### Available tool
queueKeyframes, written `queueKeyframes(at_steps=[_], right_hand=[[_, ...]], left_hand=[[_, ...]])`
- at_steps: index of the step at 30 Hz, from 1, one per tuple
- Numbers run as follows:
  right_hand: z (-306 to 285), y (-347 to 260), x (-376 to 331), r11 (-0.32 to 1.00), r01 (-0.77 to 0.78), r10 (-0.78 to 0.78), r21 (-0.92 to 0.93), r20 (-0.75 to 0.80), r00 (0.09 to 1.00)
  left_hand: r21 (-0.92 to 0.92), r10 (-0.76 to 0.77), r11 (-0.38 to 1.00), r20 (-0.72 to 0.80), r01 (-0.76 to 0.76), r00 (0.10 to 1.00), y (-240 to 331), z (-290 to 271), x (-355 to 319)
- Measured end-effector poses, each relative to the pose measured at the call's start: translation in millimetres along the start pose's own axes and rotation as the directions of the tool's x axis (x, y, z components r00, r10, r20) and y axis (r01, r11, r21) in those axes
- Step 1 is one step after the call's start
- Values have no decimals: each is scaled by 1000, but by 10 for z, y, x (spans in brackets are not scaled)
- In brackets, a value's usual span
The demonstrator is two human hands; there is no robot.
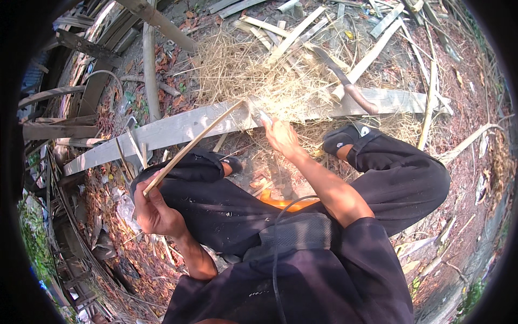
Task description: The person sits cross-legged on the ground and uses a small knife to shave thin strips from a piece of wood held in their left hand. They repeatedly scrape the blade along the wood's surface, creating fine shavings that fall onto the ground.
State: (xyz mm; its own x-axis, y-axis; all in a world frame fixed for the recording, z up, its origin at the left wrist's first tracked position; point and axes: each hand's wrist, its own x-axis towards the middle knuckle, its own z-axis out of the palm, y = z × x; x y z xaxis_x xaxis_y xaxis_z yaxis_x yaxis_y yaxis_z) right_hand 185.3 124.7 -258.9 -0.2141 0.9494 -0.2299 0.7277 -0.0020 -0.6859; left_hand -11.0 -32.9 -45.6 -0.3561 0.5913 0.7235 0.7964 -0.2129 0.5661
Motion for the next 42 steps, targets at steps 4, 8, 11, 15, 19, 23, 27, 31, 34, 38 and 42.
queueKeyframes(at_steps=[4, 8, 11, 15, 19, 23, 27, 31, 34, 38, 42], right_hand=[[-365, -489, -130, 976, 123, -120, 181, -25, 992], [-496, -974, -390, 899, 322, -332, 298, -20, 943], [-326, -908, -327, 967, 177, -198, 183, 105, 974], [-123, -569, -182, 978, 207, -208, 15, 13, 978], [-228, -967, -381, 960, 248, -248, 131, -13, 969], [-1, -287, -14, 984, 162, -162, -73, 12, 987], [-198, -762, -251, 947, 275, -266, 169, -73, 961], [217, -148, 40, 958, 285, -284, -7, -119, 951], [40, -305, 23, 992, 116, -117, 49, 27, 993], [-49, -457, -159, 938, 326, -322, 115, -59, 945], [176, 15, 58, 995, 32, -37, 94, 47, 998]], left_hand=[[-6, 41, 999, 19, -41, 999, 8, -18, 65], [42, 149, 987, 105, -154, 983, 20, -34, 240], [-12, 224, 975, 115, -224, 968, 1, 26, 421], [-95, 288, 956, 143, -277, 947, 52, 84, 489], [-85, 274, 961, 156, -263, 949, 50, 76, 474], [-130, 333, 941, 188, -313, 924, 94, 166, 544], [-115, 351, 935, 180, -335, 919, 100, 146, 514], [-117, 349, 936, 205, -331, 915, 147, 173, 541], [-100, 314, 949, 195, -299, 929, 92, 101, 500], [-76, 218, 976, 224, -206, 950, 67, 82, 416], [-104, 242, 969, 198, -225, 950, 21, -12, 251]])
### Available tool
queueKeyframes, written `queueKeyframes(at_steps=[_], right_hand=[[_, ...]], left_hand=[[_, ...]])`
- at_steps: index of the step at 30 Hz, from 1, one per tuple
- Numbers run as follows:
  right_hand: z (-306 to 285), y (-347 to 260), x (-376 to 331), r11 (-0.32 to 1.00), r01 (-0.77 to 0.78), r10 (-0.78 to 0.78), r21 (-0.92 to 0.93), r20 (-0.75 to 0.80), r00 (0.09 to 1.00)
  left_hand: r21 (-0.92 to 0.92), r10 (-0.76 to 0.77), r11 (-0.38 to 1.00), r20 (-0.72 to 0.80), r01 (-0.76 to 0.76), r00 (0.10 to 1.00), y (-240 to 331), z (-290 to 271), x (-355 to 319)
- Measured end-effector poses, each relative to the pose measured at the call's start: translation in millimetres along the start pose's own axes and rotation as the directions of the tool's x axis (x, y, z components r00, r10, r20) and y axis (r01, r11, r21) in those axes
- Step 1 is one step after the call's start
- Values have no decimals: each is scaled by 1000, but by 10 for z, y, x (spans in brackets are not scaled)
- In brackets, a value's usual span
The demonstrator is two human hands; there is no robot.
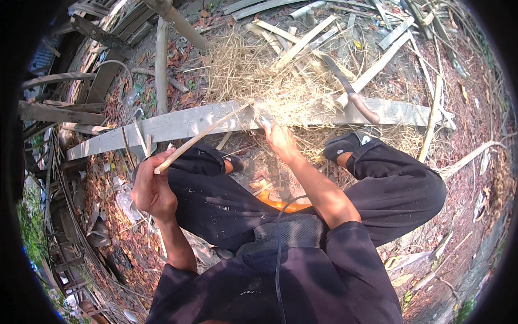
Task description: The person sits cross-legged on the ground and uses a small knife to shave thin strips from a piece of wood held in their left hand. They repeatedly scrape the blade along the wood's surface, creating fine shavings that fall onto the ground.
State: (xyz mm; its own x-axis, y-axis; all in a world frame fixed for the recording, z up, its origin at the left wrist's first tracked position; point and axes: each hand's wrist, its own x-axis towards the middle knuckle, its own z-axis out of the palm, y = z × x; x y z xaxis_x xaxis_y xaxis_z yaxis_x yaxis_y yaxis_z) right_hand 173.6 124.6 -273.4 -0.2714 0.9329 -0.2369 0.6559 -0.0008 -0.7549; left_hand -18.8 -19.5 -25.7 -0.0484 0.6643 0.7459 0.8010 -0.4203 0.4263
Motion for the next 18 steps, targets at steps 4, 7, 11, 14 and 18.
queueKeyframes(at_steps=[4, 7, 11, 14, 18], right_hand=[[-109, -416, -164, 984, 177, -176, 36, -14, 984], [62, -433, 7, 963, 263, -266, -64, -51, 963], [100, -187, 354, 993, -45, 44, -106, -9, 999], [-10, -267, 355, 979, 16, -8, -202, 42, 999], [-58, -570, 158, 964, 194, -187, -182, 53, 981]], left_hand=[[-5, -156, 988, -110, 156, 982, -9, -16, -226], [-20, -210, 978, -182, 210, 961, -6, 19, -213], [27, -195, 979, -186, 203, 963, -12, 65, -192], [46, -222, 971, -187, 234, 957, -18, 37, -214], [43, -275, 956, -201, 289, 940, -39, 9, -224]])
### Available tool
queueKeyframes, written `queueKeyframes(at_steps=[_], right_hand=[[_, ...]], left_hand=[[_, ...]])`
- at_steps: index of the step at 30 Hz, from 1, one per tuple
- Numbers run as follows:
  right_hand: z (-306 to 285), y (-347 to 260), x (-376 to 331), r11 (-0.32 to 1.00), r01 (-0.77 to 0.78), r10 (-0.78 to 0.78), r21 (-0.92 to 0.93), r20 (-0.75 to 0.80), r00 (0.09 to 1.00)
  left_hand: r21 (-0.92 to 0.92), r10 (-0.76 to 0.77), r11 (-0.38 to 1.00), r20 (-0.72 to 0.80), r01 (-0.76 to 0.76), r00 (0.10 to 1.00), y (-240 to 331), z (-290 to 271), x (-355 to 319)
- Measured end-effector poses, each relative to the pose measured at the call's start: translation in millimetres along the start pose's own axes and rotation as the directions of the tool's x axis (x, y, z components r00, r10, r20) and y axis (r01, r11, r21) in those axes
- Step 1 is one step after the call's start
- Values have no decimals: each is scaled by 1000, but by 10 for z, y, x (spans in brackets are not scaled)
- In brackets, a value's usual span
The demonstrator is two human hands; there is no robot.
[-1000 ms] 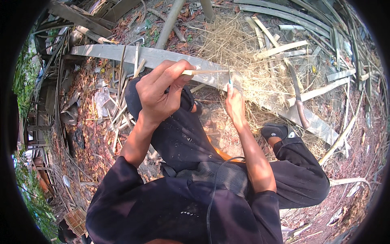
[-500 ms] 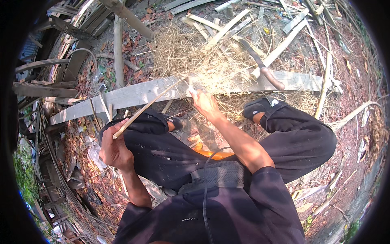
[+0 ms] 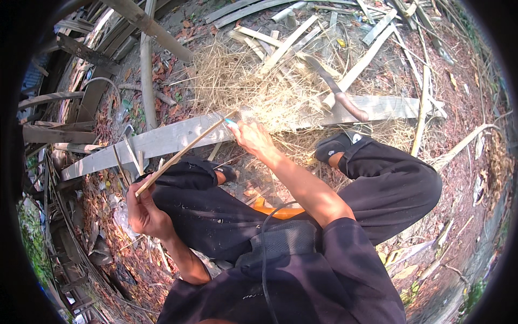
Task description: The person sits cross-legged on the ground and uses a small knife to shave thin strips from a piece of wood held in their left hand. They repeatedly scrape the blade along the wood's surface, creating fine shavings that fall onto the ground.
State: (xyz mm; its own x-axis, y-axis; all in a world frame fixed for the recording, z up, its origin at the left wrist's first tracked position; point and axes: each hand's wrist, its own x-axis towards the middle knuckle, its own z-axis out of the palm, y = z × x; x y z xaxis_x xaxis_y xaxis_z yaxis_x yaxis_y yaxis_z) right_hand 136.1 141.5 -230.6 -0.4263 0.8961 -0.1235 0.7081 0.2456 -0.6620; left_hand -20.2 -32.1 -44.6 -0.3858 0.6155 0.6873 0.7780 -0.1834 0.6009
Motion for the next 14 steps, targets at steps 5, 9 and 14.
queueKeyframes(at_steps=[5, 9, 14], right_hand=[[303, 800, 174, 960, -177, 165, -217, -74, 984], [225, 522, 194, 990, -139, 138, -14, -24, 990], [-627, -694, -405, 962, -40, 14, 272, 95, 995]], left_hand=[[-81, 62, 995, -2, -62, 998, 1, 62, -21], [-23, 67, 998, 14, -66, 998, -19, -2, 7], [-85, 119, 989, 1, -118, 993, -59, 27, 4]])
